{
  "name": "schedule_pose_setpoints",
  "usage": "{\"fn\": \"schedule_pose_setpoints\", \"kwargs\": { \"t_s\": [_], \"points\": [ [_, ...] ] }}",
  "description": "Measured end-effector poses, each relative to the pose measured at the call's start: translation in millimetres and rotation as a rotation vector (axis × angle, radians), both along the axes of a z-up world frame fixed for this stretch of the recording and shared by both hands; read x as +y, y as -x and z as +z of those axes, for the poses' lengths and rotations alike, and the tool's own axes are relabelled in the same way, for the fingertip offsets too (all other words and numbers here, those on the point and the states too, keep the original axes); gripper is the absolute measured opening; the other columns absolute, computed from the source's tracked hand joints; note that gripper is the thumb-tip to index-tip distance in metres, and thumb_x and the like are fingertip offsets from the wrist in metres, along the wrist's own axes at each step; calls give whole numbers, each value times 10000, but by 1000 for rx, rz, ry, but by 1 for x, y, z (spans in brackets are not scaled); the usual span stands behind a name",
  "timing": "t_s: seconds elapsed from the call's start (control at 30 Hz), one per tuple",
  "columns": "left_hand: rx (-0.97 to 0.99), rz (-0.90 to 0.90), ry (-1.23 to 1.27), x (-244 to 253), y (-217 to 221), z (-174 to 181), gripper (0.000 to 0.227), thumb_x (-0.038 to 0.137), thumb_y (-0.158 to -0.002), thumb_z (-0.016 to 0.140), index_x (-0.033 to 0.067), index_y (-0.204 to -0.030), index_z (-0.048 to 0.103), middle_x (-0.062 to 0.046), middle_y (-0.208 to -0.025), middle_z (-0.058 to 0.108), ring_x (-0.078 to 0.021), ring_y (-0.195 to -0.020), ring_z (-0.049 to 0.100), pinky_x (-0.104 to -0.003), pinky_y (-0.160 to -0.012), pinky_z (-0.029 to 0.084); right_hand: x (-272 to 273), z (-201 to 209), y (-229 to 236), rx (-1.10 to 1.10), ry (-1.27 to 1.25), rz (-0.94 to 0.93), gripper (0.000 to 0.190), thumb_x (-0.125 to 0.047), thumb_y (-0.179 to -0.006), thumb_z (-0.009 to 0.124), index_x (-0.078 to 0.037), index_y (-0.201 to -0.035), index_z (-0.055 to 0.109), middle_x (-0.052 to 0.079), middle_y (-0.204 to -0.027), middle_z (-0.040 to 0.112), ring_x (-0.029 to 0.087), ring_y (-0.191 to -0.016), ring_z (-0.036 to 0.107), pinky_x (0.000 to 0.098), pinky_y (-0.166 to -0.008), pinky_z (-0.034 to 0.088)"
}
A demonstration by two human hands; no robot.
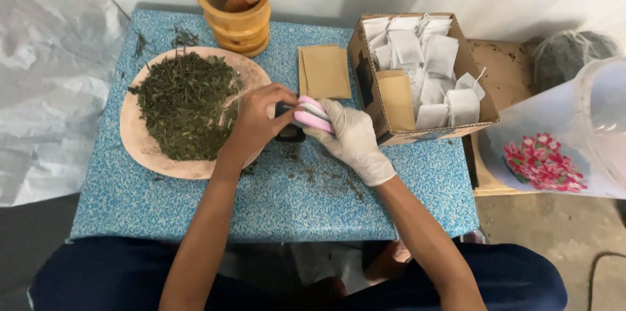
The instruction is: Sealing small paper bags containing dried tea leaves using a handheld heat sealer.
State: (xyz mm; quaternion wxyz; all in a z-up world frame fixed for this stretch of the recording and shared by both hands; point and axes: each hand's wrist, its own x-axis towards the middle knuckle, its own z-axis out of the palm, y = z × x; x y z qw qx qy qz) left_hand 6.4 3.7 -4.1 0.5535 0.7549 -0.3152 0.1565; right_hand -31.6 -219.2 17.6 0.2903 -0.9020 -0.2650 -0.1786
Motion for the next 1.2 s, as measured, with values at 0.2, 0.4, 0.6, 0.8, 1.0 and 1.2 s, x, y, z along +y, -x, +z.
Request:
{"fn": "schedule_pose_setpoints", "kwargs": {
  "t_s": [0.2, 0.4, 0.6, 0.8, 1.0, 1.2],
  "points": [
    [32, 1, 119, -1, 5, 7, 86, 23, -953, 840, 8, -893, 780, -169, -831, 739, -382, -789, 751, -466, -772, 589, 2, -17, -11, -77, 82, -9, 477, -540, -942, 797, -173, -1195, 626, 80, -834, 678, 345, -767, 746, 460, -716, 604],
    [20, 4, 103, 7, -2, -6, 108, 21, -940, 841, -7, -867, 766, -180, -823, 729, -393, -783, 744, -463, -772, 592, 11, -15, -12, -84, 126, -9, 513, -529, -894, 833, -158, -1178, 620, 97, -833, 678, 358, -769, 742, 486, -720, 603],
    [-12, 22, 149, 6, -11, -27, 91, 100, -949, 849, 56, -895, 789, -101, -843, 737, -335, -800, 754, -428, -790, 588, 10, -22, -15, -137, 138, -20, 506, -537, -889, 835, -184, -1201, 648, 80, -795, 687, 334, -751, 752, 460, -690, 604],
    [13, -16, 193, 4, -6, -28, 64, 96, -981, 805, 63, -928, 791, -119, -871, 742, -366, -797, 740, -466, -828, 590, 10, -21, -11, -192, 180, -37, 566, -576, -855, 857, -167, -1188, 653, 83, -760, 688, 318, -710, 747, 445, -666, 598],
    [74, -20, 153, 7, 3, -15, 67, 122, -978, 826, 101, -916, 815, -66, -868, 757, -279, -800, 755, -395, -832, 593, 2, -39, -13, -138, 150, -37, 577, -532, -859, 866, -143, -1233, 662, 114, -799, 712, 350, -753, 754, 458, -696, 596],
    [75, -38, 106, 9, 7, -1, 48, 76, -953, 842, 81, -917, 811, -94, -880, 768, -315, -832, 766, -434, -839, 604, 4, -23, -5, 30, 23, -41, 561, -548, -823, 876, -226, -1247, 698, 62, -833, 749, 323, -825, 777, 441, -742, 607]
  ]
}}
